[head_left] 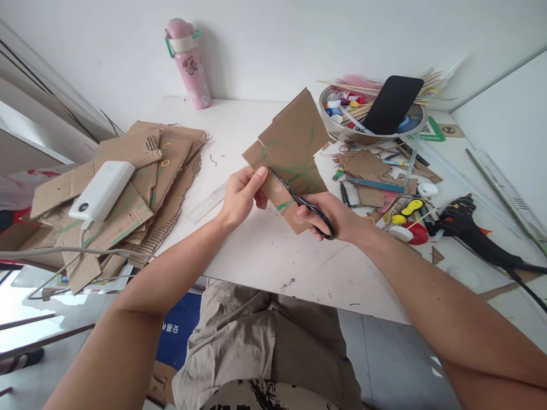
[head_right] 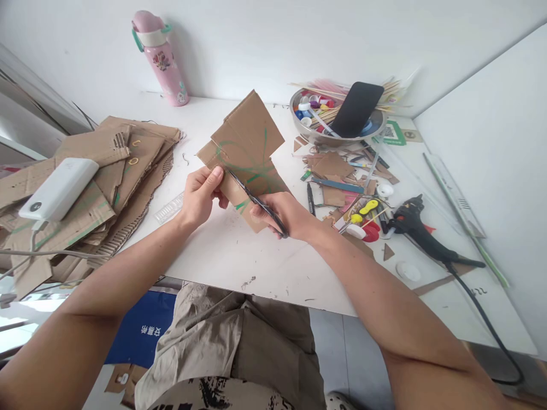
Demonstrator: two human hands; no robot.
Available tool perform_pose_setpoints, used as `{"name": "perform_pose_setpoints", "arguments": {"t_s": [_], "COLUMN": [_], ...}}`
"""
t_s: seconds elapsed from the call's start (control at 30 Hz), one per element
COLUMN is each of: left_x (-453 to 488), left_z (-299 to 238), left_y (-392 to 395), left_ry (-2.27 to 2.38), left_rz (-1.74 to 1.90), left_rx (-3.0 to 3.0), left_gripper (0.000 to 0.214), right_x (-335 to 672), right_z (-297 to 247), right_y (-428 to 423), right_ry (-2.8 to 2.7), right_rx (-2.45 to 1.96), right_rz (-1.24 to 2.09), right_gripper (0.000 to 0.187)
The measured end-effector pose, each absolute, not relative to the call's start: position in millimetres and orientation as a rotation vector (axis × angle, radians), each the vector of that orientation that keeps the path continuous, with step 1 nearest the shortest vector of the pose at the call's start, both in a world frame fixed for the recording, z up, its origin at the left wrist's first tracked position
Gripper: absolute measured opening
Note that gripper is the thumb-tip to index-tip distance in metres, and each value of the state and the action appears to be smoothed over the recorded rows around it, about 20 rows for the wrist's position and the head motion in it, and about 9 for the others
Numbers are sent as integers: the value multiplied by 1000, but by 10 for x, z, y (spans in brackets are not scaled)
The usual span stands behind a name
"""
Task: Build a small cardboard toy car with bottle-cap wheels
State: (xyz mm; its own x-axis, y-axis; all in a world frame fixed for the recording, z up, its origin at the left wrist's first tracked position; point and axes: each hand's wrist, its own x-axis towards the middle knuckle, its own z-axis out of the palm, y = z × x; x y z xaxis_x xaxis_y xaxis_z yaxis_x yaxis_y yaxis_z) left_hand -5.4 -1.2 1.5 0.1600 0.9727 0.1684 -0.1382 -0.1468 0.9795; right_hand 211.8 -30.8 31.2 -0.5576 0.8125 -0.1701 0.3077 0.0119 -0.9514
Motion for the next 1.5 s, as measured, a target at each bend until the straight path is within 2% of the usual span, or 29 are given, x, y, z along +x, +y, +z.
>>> {"name": "perform_pose_setpoints", "arguments": {"t_s": [0.3,0.47,0.6,1.0,1.07,1.17,1.3,1.5], "left_x": [-55,-62,-62,-7,28,44,-17,13], "left_z": [-5,5,-9,47,50,82,146,95], "left_y": [-2,-23,-9,-38,-45,-1,117,94], "left_ry": [885,916,968,1075,1063,1113,1181,1146], "left_rz": [1251,1230,1244,1134,1134,1195,1389,1363], "left_rx": [1338,1361,1355,1382,1359,1205,892,853], "left_gripper": [73,66,69,74,76,76,68,69], "right_x": [2113,2110,2103,2390,2459,2531,2504,2259], "right_z": [338,322,336,570,505,412,475,631], "right_y": [-336,-320,-305,-170,-130,-86,-122,-234], "right_ry": [-1912,-1835,-1859,-1948,-1958,-1901,-1781,-1674], "right_rx": [-1178,-1203,-1205,-1267,-1246,-1316,-1544,-1330], "right_rz": [1564,1600,1615,1817,1801,1799,1615,1216], "right_gripper": [95,89,87,96,93,77,58,71]}}
